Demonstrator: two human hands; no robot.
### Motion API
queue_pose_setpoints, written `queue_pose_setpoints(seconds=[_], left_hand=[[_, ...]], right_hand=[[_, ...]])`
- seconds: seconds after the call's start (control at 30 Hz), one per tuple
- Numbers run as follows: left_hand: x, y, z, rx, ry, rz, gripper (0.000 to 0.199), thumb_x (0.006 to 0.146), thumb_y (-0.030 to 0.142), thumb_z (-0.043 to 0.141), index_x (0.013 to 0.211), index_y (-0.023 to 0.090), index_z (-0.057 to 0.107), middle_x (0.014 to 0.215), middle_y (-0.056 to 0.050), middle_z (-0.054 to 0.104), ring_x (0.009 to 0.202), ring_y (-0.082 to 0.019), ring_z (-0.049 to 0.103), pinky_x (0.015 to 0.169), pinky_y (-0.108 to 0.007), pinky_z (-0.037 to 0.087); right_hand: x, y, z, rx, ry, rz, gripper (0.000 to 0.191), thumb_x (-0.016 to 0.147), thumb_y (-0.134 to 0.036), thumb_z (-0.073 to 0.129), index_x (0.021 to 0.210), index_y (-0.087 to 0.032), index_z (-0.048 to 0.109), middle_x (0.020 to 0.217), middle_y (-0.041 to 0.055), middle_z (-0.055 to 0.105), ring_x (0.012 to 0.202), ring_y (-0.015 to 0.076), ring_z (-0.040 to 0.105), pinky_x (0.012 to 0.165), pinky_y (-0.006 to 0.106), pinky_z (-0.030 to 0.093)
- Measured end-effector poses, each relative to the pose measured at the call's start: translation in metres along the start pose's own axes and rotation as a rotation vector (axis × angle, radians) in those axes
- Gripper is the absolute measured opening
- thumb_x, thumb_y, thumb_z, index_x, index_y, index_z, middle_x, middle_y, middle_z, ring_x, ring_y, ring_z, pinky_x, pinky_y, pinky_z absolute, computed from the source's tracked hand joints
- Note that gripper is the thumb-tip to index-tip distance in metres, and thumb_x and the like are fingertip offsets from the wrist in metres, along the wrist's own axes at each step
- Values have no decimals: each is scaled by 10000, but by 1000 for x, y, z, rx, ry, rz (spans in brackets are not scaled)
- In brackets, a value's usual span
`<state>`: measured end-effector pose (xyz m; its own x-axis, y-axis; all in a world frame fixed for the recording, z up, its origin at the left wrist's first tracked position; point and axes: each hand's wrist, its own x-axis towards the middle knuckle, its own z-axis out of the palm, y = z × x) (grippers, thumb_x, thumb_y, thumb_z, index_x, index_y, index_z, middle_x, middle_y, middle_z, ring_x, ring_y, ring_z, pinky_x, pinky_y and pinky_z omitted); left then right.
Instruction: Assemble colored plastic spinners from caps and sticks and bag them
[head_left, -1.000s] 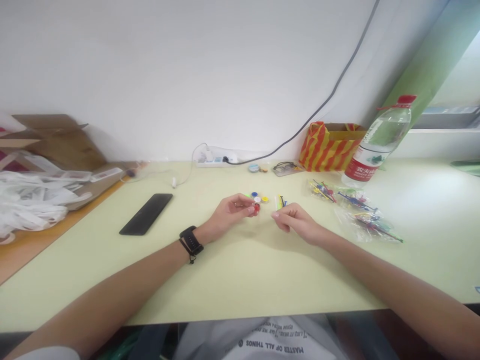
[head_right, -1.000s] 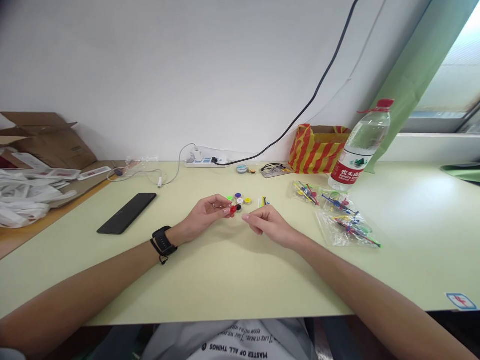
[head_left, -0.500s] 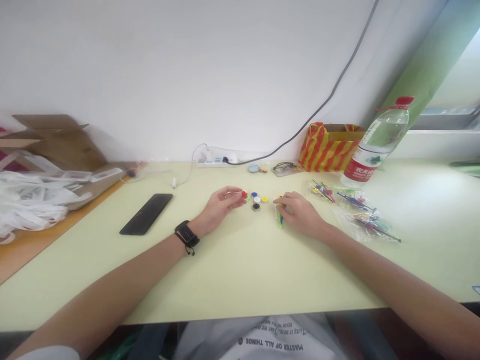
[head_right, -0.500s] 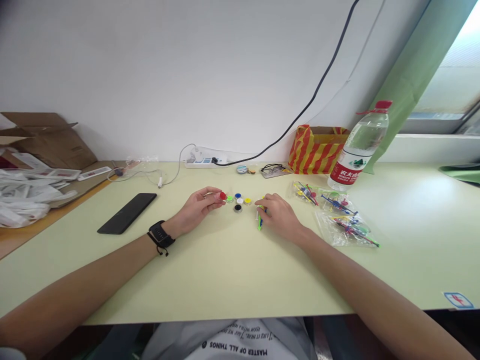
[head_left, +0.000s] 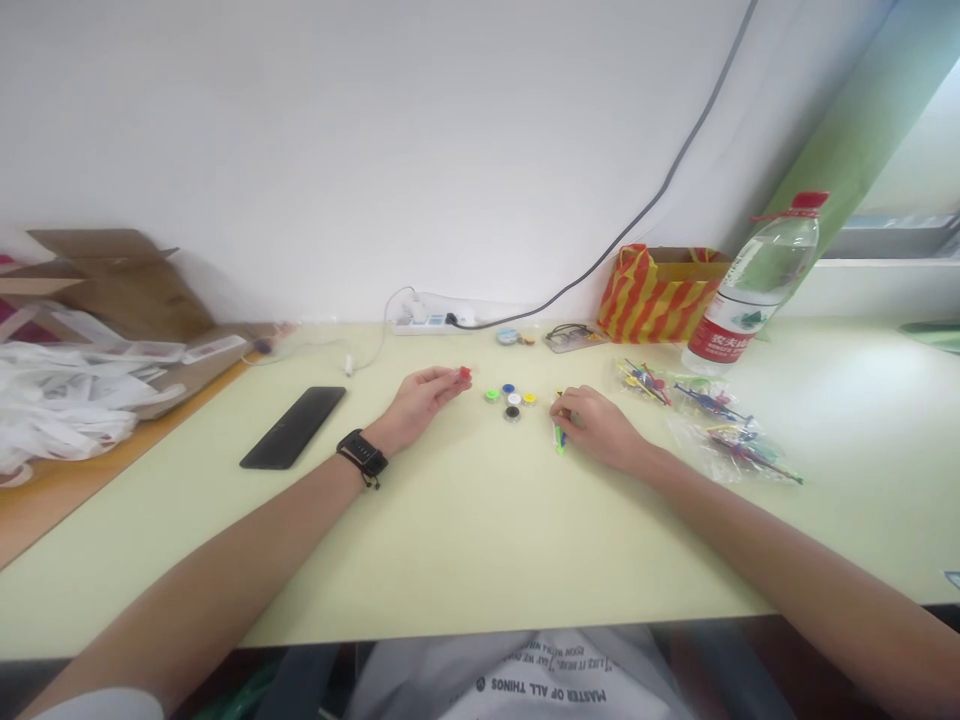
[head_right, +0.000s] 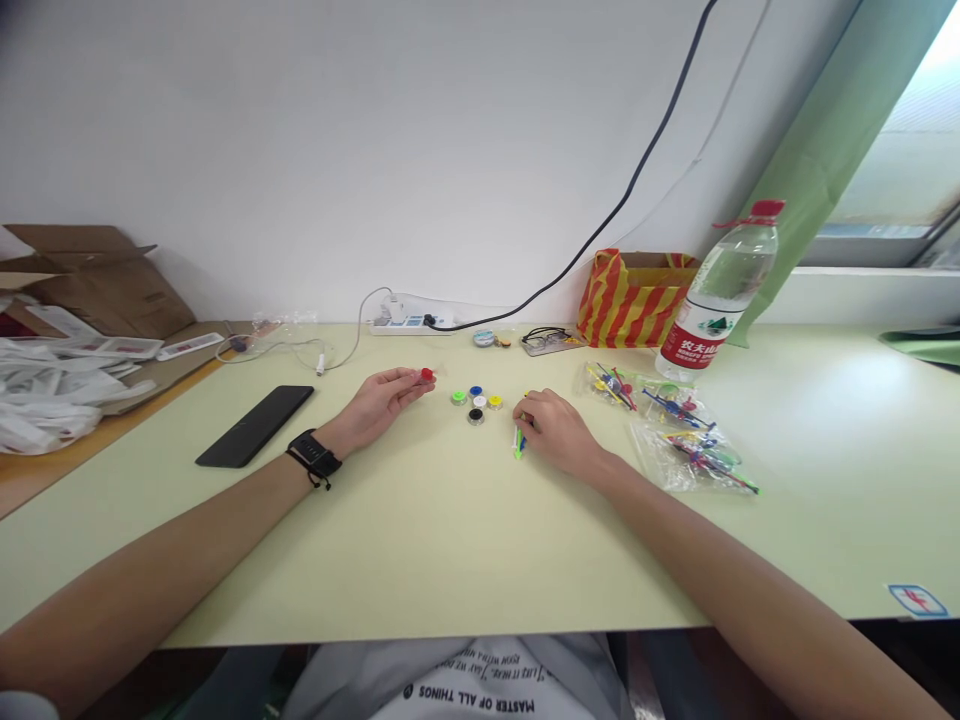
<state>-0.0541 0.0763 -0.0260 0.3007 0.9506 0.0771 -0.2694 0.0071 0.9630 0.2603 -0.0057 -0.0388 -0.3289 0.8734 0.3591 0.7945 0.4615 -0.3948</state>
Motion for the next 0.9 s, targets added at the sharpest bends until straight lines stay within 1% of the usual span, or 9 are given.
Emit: queue_pose_setpoints(seconds=[0.07, 0.13, 0.27, 0.33, 0.4, 0.5, 0.63, 0.73, 0.9], left_hand=[[1, -1, -2, 4, 4, -2, 224, 802, 307, 856, 911, 121, 795, 1139, -150, 772, 1164, -280, 696, 1170, -428, 458], [2, -1, -3, 2, 12, -10, 221, 788, 301, 864, 895, 119, 798, 1119, -153, 776, 1147, -281, 701, 1158, -428, 468], [2, 0, -4, 6, 38, -25, 219, 757, 299, 878, 861, 126, 793, 1110, -154, 773, 1124, -266, 700, 1110, -410, 498], [3, 0, -5, 45, 62, -27, 224, 746, 313, 882, 849, 137, 789, 1104, -150, 769, 1099, -254, 696, 1059, -396, 520], [4, -1, -7, 93, 93, -26, 237, 735, 328, 887, 847, 143, 791, 1078, -142, 767, 1041, -230, 695, 996, -370, 532], [6, -4, -10, 136, 135, -24, 262, 716, 345, 900, 839, 139, 796, 1009, -132, 764, 929, -196, 684, 905, -342, 530], [8, -6, -14, 158, 153, -26, 302, 693, 371, 915, 852, 139, 805, 993, -136, 764, 883, -193, 673, 848, -345, 525], [9, -7, -15, 158, 158, -34, 324, 701, 375, 911, 891, 132, 813, 1041, -151, 764, 906, -197, 680, 860, -343, 526], [9, -7, -15, 141, 165, -58, 360, 701, 353, 914, 950, 112, 815, 1071, -174, 766, 910, -200, 699, 884, -345, 540]], right_hand=[[0, 0, 0, 8, -2, -19, 174, 932, -107, 536, 831, -223, 617, 848, 45, 666, 879, 237, 587, 785, 367, 453], [-1, -2, 0, 32, 13, -55, 158, 950, -114, 517, 864, -224, 590, 879, 49, 659, 889, 239, 579, 807, 376, 459], [-2, -11, -4, 78, 123, -126, 112, 1001, -160, 459, 980, -230, 544, 1016, 76, 641, 994, 259, 555, 897, 413, 460], [-2, -15, -5, 94, 173, -122, 101, 1019, -191, 436, 998, -235, 525, 1031, 79, 637, 1032, 269, 553, 930, 431, 447], [-2, -17, -6, 143, 165, -74, 88, 1030, -225, 419, 997, -240, 499, 972, 61, 632, 967, 256, 578, 878, 412, 458], [-3, -17, -5, 219, 117, 2, 80, 1029, -246, 400, 993, -245, 471, 877, 20, 592, 799, 213, 575, 729, 352, 450], [-4, -13, -3, 242, 113, 25, 116, 981, -175, 393, 1006, -243, 483, 785, -16, 531, 671, 177, 510, 624, 310, 395], [-3, -8, 0, 249, 130, 33, 176, 946, -139, 389, 984, -236, 532, 749, -19, 535, 639, 169, 497, 605, 302, 388], [-1, -1, 4, 207, 129, 0, 275, 931, -126, 401, 1028, -216, 643, 850, 26, 644, 697, 181, 573, 674, 327, 449]])
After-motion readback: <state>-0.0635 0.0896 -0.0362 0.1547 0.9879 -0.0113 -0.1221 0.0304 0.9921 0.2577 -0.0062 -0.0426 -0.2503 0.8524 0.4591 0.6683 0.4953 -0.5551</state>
